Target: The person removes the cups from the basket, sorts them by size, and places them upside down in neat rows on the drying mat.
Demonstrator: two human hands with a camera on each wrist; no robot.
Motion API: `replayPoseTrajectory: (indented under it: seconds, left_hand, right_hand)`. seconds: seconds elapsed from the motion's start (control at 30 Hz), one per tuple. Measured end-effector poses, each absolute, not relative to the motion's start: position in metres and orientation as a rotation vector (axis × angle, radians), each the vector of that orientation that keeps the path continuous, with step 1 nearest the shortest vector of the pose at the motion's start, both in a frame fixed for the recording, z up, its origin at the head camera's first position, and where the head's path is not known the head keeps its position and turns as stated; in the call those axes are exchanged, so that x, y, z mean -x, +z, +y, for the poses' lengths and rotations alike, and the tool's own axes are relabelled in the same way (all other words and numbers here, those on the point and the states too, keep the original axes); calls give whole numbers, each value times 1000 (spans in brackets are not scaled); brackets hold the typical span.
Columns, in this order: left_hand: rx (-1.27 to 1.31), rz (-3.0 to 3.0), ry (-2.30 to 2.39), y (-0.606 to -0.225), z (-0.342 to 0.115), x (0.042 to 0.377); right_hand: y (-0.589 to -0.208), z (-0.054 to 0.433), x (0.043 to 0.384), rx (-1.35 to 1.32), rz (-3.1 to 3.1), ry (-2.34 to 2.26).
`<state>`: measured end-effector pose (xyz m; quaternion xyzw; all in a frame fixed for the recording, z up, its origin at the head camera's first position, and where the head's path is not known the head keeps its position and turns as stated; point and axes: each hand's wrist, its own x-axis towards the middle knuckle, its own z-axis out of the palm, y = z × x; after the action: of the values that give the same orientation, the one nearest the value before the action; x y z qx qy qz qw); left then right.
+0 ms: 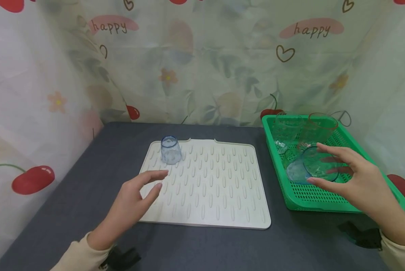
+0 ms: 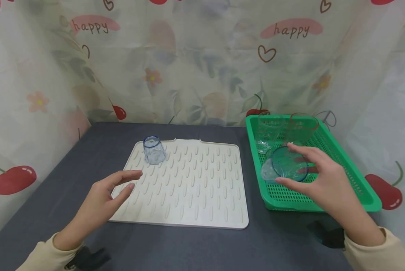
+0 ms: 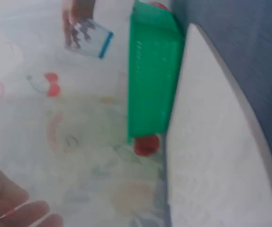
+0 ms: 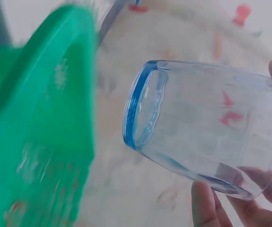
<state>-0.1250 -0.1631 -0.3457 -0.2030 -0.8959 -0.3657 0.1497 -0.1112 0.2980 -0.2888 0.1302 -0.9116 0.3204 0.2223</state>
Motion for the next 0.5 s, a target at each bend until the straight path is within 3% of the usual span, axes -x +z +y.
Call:
replayPoseTrajectory:
  seconds: [0.5]
  left_hand:
    - [990, -2249, -1546, -323, -92, 114]
  right_hand:
    - [-290, 214, 104, -797, -2498, 912]
